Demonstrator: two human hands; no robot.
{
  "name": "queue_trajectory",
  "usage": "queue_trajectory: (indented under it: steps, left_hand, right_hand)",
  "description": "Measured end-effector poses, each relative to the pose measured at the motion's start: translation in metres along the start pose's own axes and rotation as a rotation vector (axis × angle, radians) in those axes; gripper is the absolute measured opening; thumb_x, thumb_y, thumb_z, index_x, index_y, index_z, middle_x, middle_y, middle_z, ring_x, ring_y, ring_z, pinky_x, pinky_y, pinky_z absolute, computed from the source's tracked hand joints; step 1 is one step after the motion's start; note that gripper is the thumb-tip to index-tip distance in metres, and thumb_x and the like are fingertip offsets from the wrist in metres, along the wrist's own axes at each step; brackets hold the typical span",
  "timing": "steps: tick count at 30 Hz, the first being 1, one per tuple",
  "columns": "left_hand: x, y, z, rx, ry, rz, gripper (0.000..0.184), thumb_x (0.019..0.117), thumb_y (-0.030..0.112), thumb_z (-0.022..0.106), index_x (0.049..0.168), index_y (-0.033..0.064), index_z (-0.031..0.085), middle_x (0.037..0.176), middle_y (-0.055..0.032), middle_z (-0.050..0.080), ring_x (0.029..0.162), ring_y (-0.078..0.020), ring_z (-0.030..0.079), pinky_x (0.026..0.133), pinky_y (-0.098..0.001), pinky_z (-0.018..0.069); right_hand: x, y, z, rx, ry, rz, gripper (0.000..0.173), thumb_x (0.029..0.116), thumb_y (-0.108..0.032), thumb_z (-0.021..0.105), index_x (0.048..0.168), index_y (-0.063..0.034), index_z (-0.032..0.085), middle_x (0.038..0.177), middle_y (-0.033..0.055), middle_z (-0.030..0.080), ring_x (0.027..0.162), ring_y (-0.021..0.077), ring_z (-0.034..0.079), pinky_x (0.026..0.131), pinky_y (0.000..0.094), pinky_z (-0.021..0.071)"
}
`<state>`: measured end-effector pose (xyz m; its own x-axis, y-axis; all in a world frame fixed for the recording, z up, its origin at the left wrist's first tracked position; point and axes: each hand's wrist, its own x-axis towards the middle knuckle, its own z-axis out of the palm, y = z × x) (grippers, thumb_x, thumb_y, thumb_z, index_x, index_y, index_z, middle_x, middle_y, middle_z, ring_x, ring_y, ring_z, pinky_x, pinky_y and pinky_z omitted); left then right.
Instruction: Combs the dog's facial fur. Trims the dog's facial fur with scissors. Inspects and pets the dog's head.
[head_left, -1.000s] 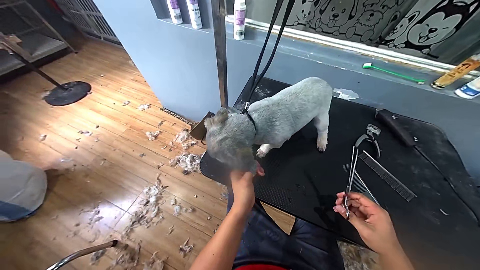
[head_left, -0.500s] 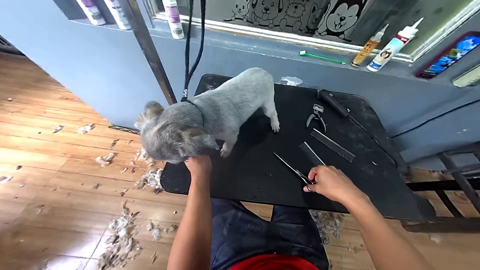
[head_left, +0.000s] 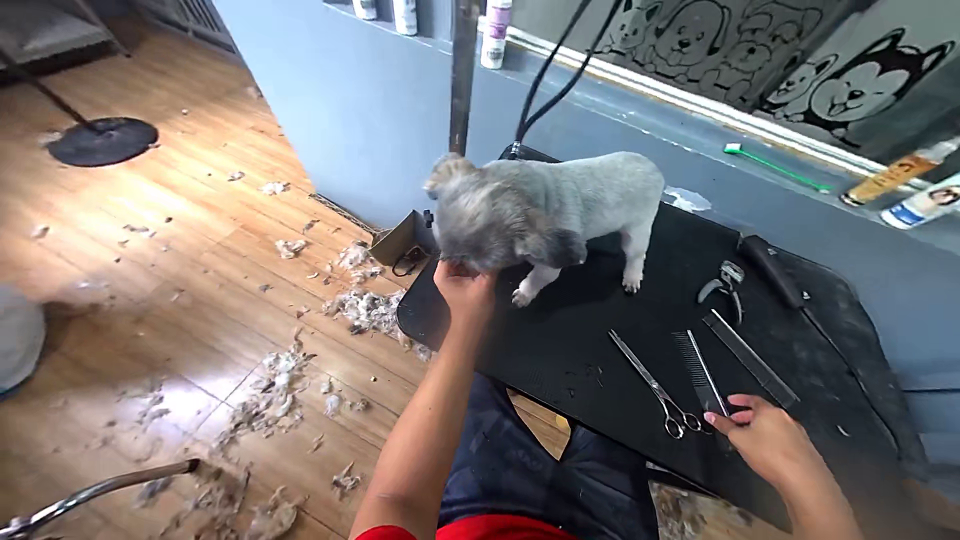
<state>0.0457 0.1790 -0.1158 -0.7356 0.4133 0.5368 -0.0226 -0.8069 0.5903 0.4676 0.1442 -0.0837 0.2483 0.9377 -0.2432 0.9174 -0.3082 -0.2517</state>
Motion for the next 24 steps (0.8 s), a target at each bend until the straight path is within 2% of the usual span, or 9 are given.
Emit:
queue_trajectory:
  steps: [4, 5, 7, 9, 13, 15, 18, 21, 24]
  left_hand:
    - [0.012, 0.004, -0.002, 0.021, -0.1, 0.085, 0.029, 0.0878, 0.011, 0.078, 0.114, 0.0131, 0.067, 0.108, 0.0072, 0.072, 0.1, -0.0056, 0.069, 0.09, -0.0306, 0.0596]
    - [0.016, 0.003, -0.001, 0.037, -0.124, 0.113, 0.018, 0.0934, 0.011, 0.072, 0.111, 0.0135, 0.069, 0.106, 0.0079, 0.072, 0.098, -0.004, 0.068, 0.089, -0.0291, 0.0587]
    - [0.027, 0.001, 0.001, 0.065, -0.143, 0.186, 0.014, 0.1008, 0.01, 0.06, 0.107, 0.0092, 0.074, 0.104, 0.0051, 0.073, 0.097, -0.0041, 0.067, 0.088, -0.0289, 0.0575]
    - [0.039, 0.002, 0.001, 0.078, -0.161, 0.244, 0.018, 0.1029, 0.01, 0.058, 0.102, 0.0047, 0.074, 0.101, 0.0007, 0.073, 0.096, -0.0067, 0.067, 0.088, -0.0303, 0.0569]
    - [0.052, 0.019, 0.011, 0.111, -0.207, 0.319, 0.019, 0.1027, 0.012, 0.059, 0.096, 0.0011, 0.073, 0.094, -0.0031, 0.07, 0.09, -0.0099, 0.067, 0.083, -0.0306, 0.0574]
    - [0.049, 0.033, 0.022, 0.177, -0.256, 0.346, 0.023, 0.1028, 0.017, 0.06, 0.091, 0.0016, 0.072, 0.089, -0.0037, 0.067, 0.086, -0.01, 0.064, 0.079, -0.0291, 0.0563]
    - [0.045, 0.041, 0.036, 0.228, -0.287, 0.388, 0.024, 0.101, 0.014, 0.06, 0.086, -0.001, 0.07, 0.082, -0.0073, 0.066, 0.079, -0.0136, 0.065, 0.074, -0.0306, 0.0574]
    - [0.044, 0.035, 0.042, 0.229, -0.275, 0.372, 0.021, 0.0982, 0.01, 0.061, 0.082, -0.0008, 0.069, 0.077, -0.0069, 0.065, 0.075, -0.0137, 0.063, 0.069, -0.0295, 0.0558]
    - [0.04, 0.031, 0.044, 0.249, -0.309, 0.317, 0.019, 0.0965, 0.008, 0.061, 0.084, -0.0018, 0.07, 0.079, -0.0072, 0.066, 0.075, -0.013, 0.064, 0.07, -0.0293, 0.0567]
  right_hand:
    - [0.016, 0.006, -0.003, 0.021, -0.064, -0.005, 0.037, 0.0908, -0.021, 0.08, 0.115, 0.0051, 0.069, 0.1, 0.0269, 0.068, 0.095, 0.0423, 0.064, 0.088, 0.0655, 0.048]
    - [0.015, 0.001, -0.007, -0.008, -0.027, -0.033, 0.028, 0.0938, -0.021, 0.076, 0.106, 0.0039, 0.071, 0.094, 0.0264, 0.067, 0.091, 0.0423, 0.063, 0.084, 0.0662, 0.0474]
    - [0.004, -0.023, -0.021, -0.056, 0.122, -0.123, 0.024, 0.0996, -0.021, 0.067, 0.105, 0.0014, 0.073, 0.097, 0.0284, 0.069, 0.096, 0.0476, 0.065, 0.087, 0.0708, 0.0468]
    - [-0.013, -0.058, -0.035, -0.008, 0.322, -0.351, 0.029, 0.1033, -0.021, 0.059, 0.106, 0.0051, 0.071, 0.098, 0.0307, 0.068, 0.094, 0.0503, 0.065, 0.084, 0.0725, 0.0475]
    - [-0.039, -0.158, -0.046, 0.106, 0.672, -0.837, 0.034, 0.1048, -0.024, 0.055, 0.103, 0.0069, 0.07, 0.095, 0.0258, 0.067, 0.081, 0.0378, 0.068, 0.071, 0.0535, 0.0557]
    - [-0.035, -0.2, -0.038, 0.098, 0.752, -0.967, 0.03, 0.1037, -0.02, 0.056, 0.104, 0.0061, 0.071, 0.095, 0.0245, 0.067, 0.079, 0.0369, 0.069, 0.068, 0.0508, 0.0575]
    - [-0.005, -0.23, -0.022, -0.013, 0.79, -0.962, 0.026, 0.1035, -0.017, 0.055, 0.106, 0.0021, 0.072, 0.095, 0.0217, 0.067, 0.078, 0.0389, 0.069, 0.061, 0.0531, 0.0565]
    - [0.007, -0.236, -0.031, -0.011, 0.756, -0.8, 0.025, 0.1012, -0.013, 0.054, 0.102, 0.0043, 0.071, 0.099, 0.0245, 0.069, 0.082, 0.0429, 0.07, 0.066, 0.0591, 0.0558]
    - [-0.002, -0.243, -0.038, 0.055, 0.882, -0.882, 0.023, 0.1005, -0.012, 0.056, 0.099, 0.0032, 0.072, 0.089, 0.0216, 0.067, 0.073, 0.0375, 0.068, 0.06, 0.0513, 0.0549]
